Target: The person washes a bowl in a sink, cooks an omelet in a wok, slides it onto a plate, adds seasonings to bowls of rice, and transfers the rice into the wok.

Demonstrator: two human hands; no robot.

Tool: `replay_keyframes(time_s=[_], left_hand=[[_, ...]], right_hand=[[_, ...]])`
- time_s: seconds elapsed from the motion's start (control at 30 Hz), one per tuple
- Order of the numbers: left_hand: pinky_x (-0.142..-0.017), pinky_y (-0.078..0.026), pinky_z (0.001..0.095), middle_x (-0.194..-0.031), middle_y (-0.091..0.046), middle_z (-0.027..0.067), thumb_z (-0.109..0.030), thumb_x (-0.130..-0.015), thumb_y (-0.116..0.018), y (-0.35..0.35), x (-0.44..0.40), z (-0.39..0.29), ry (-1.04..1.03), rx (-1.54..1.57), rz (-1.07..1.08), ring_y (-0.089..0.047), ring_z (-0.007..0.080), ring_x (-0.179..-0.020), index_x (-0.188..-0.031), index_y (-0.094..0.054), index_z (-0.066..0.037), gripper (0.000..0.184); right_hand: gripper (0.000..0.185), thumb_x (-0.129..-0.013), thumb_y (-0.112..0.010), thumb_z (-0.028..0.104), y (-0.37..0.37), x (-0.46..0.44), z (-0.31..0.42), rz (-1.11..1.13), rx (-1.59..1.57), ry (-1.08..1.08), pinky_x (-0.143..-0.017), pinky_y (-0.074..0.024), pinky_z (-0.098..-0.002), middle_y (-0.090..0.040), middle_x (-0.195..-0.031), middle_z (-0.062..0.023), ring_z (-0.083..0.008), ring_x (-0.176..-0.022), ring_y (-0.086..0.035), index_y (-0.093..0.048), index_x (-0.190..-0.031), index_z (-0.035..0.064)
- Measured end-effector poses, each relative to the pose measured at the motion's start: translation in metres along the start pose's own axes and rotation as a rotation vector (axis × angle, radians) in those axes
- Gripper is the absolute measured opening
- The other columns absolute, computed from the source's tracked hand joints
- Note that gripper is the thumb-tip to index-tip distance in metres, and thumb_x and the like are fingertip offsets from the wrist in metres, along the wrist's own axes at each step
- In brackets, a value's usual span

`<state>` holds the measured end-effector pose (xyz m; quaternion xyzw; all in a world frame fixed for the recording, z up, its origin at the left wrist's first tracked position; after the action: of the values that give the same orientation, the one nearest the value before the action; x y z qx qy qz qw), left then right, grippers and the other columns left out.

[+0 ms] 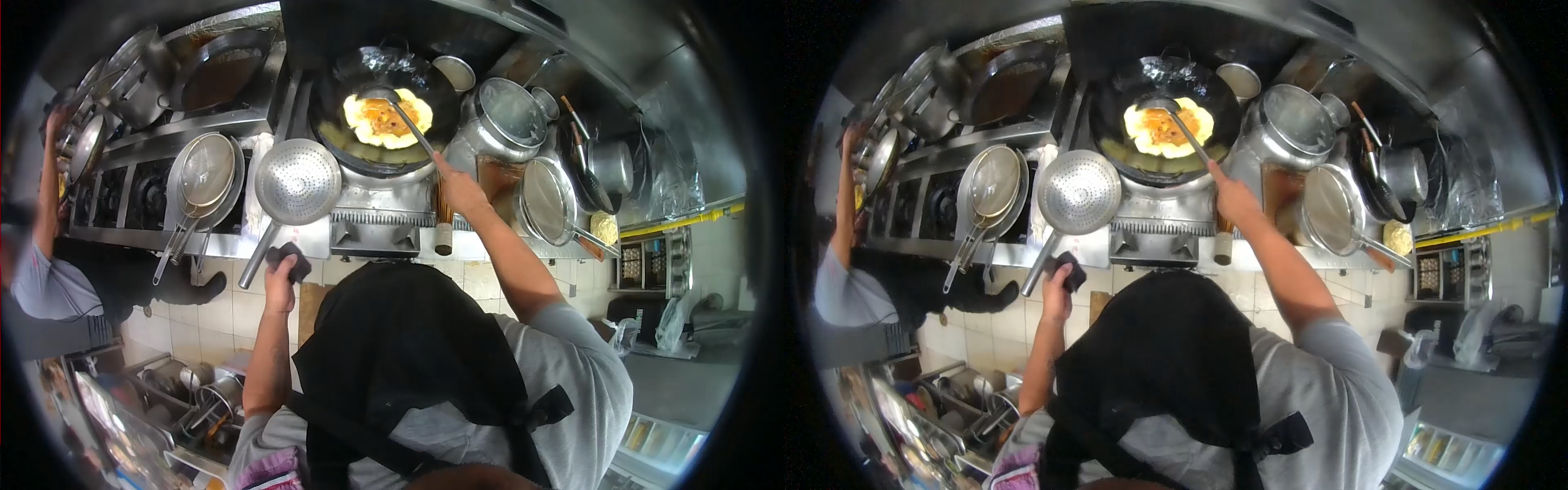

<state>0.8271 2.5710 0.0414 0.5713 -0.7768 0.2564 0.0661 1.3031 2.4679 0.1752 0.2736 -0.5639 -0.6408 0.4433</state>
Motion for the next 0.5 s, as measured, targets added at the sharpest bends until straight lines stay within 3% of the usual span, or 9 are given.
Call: replay_keyframes(time_s=[0.07,0.1,0.2,0.3,0.37,0.5], left_hand=[[-0.069,-0.056,0.0322,-0.110,-0.073,0.0054,-0.020,-0.097,-0.066,0.003,0.021,0.000,0.041,0.299,-0.005,-0.070,0.0166,-0.090,-0.125,-0.065,-0.005,0.031],[-0.068,-0.055,0.0346,-0.109,-0.073,0.0046,-0.025,-0.097,-0.065,0.015,0.020,0.019,0.125,0.317,0.076,-0.068,0.0154,-0.086,-0.124,-0.066,-0.008,0.032],[-0.067,-0.054,0.0352,-0.108,-0.072,0.0040,-0.028,-0.096,-0.066,0.011,0.037,0.015,0.128,0.334,0.038,-0.067,0.0155,-0.084,-0.119,-0.068,-0.010,0.030],[-0.071,-0.055,0.0376,-0.103,-0.070,0.0053,-0.026,-0.096,-0.066,0.011,0.039,0.030,0.221,0.380,0.026,-0.067,0.0196,-0.087,-0.119,-0.067,-0.009,0.028],[-0.077,-0.062,0.0426,-0.107,-0.072,0.0076,-0.027,-0.096,-0.067,0.007,0.040,0.034,0.283,0.367,-0.021,-0.071,0.0242,-0.095,-0.123,-0.065,-0.006,0.034],[-0.075,-0.066,0.0432,-0.111,-0.073,0.0123,-0.024,-0.095,-0.067,-0.013,0.044,0.014,0.317,0.284,0.057,-0.074,0.0295,-0.095,-0.127,-0.062,-0.004,0.038]], right_hand=[[0.085,-0.095,-0.054,0.003,0.003,0.020,-0.006,0.029,0.009,0.011,-0.089,-0.0569,-0.0604,-0.073,-0.097,-0.0333,-0.0511,-0.091,-0.073,-0.023,-0.171,0.0242],[0.085,-0.095,-0.055,0.003,0.005,0.030,-0.009,0.059,0.037,0.001,-0.088,-0.0573,-0.0599,-0.073,-0.097,-0.0332,-0.0506,-0.091,-0.073,-0.024,-0.171,0.0254],[0.086,-0.094,-0.055,0.003,0.012,0.053,-0.020,0.096,0.076,-0.021,-0.087,-0.0578,-0.0593,-0.073,-0.095,-0.0325,-0.0498,-0.091,-0.073,-0.025,-0.171,0.0283],[0.086,-0.095,-0.055,0.002,0.025,0.071,-0.023,0.127,0.111,-0.032,-0.087,-0.0589,-0.0571,-0.073,-0.095,-0.0301,-0.0471,-0.091,-0.074,-0.026,-0.171,0.0315],[0.086,-0.096,-0.054,0.002,0.029,0.078,-0.027,0.146,0.135,-0.031,-0.088,-0.0600,-0.0549,-0.074,-0.098,-0.0281,-0.0448,-0.091,-0.075,-0.026,-0.171,0.0331],[0.087,-0.096,-0.055,0.002,0.038,0.087,-0.037,0.126,0.164,0.016,-0.086,-0.0608,-0.0541,-0.074,-0.098,-0.0259,-0.0434,-0.090,-0.075,-0.026,-0.170,0.0359]])
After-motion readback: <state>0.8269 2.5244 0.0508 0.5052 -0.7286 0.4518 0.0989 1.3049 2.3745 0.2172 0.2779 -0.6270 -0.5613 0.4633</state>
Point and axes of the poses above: each hand's wrist, its own x-axis away from the middle knuckle, its own y-axis out of the back of the hand, z = x × y, the point moved 10 cm from there along -x, towards the middle knuckle
